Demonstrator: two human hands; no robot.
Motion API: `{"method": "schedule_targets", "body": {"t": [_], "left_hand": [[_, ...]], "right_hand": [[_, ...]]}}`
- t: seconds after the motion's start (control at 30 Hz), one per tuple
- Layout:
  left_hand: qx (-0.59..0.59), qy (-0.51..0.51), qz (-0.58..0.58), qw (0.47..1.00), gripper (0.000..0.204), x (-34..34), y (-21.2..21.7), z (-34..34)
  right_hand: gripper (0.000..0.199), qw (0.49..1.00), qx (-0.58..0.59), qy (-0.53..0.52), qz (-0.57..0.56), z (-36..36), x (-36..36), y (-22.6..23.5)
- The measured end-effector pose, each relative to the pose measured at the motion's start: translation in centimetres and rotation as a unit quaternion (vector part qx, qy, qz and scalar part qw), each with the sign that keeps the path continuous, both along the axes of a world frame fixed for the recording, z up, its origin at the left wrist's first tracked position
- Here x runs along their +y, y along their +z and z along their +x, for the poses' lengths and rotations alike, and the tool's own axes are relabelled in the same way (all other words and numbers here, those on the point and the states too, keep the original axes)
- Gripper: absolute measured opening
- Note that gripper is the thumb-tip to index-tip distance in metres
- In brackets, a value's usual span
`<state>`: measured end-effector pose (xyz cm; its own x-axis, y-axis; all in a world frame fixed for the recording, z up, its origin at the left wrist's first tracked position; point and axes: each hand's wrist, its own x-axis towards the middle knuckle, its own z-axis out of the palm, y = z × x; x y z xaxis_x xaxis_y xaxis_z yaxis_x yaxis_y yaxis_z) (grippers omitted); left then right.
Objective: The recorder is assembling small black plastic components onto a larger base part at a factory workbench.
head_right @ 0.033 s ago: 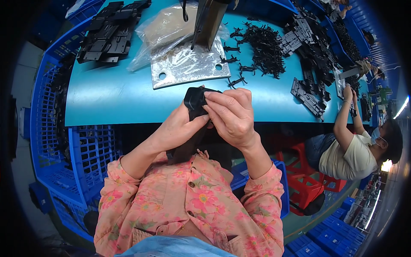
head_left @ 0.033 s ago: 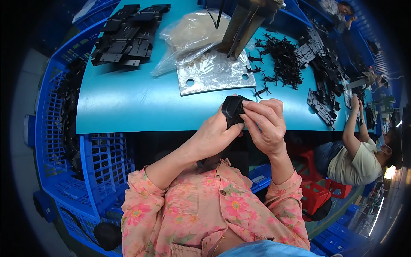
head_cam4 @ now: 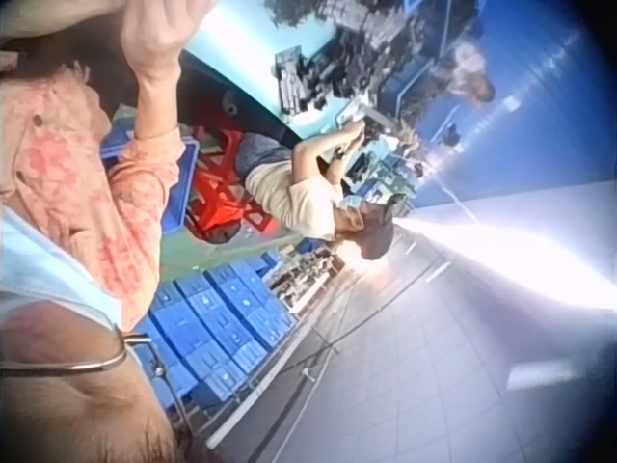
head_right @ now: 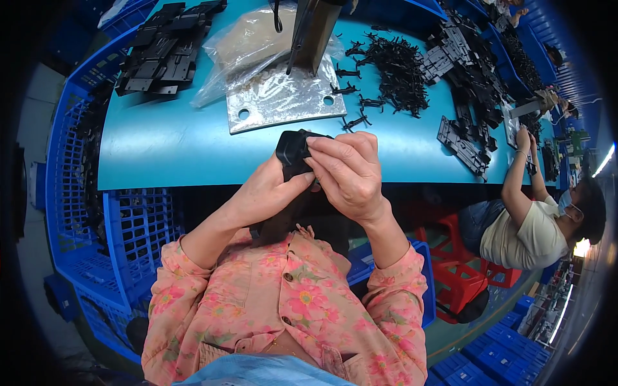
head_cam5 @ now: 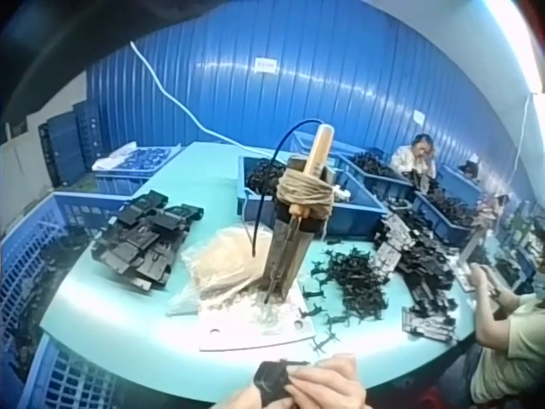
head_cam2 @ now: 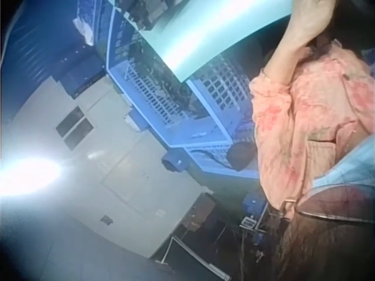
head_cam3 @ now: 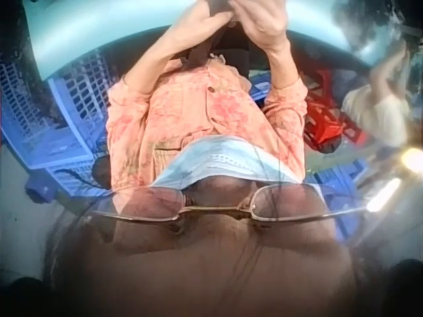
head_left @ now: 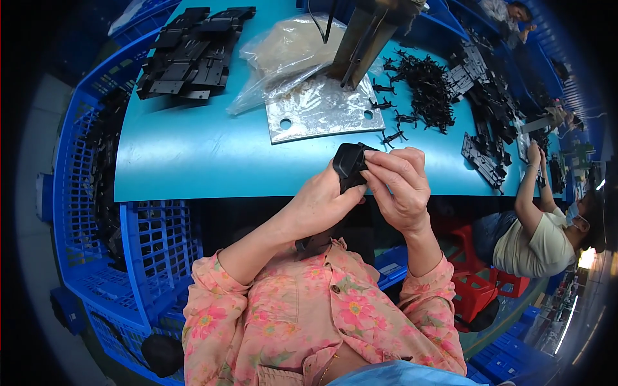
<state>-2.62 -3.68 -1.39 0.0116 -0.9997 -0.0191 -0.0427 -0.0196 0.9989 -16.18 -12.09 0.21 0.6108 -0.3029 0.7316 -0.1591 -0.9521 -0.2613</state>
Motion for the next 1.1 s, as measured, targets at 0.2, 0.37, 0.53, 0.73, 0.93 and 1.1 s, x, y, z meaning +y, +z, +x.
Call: {"method": "schedule_targets", "body": {"t": [0.2, 0.37, 0.53, 0.73, 0.93, 1.1], "left_hand": [[0.246, -0.027, 0.037, 0.968, 0.023, 0.2, 0.5, 0.9], [0.318, 0.035, 0.147, 0.936, 0.03, 0.1, 0.9, 1.0], [0.346, 0.046, 0.202, 0.915, 0.038, 0.4, 1.2, 1.5], [0.339, 0.054, 0.209, 0.916, 0.039, 0.3, 1.4, 1.6], [0.329, 0.066, 0.19, 0.923, 0.039, 0.0, 1.1, 1.3], [0.32, 0.062, 0.19, 0.926, 0.04, -0.1, 0.9, 1.4]], "right_hand": [[0.022, 0.999, 0.031, 0.028, 0.002, 0.1, 0.0, 1.0], [0.022, 0.992, 0.096, 0.068, 0.051, 0.5, -0.2, 1.4], [0.023, 0.969, 0.099, 0.139, 0.177, -0.7, -1.8, 1.2], [0.026, 0.963, 0.082, 0.063, 0.249, -1.8, -1.4, 0.7], [0.024, 0.959, 0.069, 0.083, 0.262, -1.0, -0.5, 0.4], [0.022, 0.948, 0.083, 0.059, 0.302, -0.7, -0.4, 0.8]]}}
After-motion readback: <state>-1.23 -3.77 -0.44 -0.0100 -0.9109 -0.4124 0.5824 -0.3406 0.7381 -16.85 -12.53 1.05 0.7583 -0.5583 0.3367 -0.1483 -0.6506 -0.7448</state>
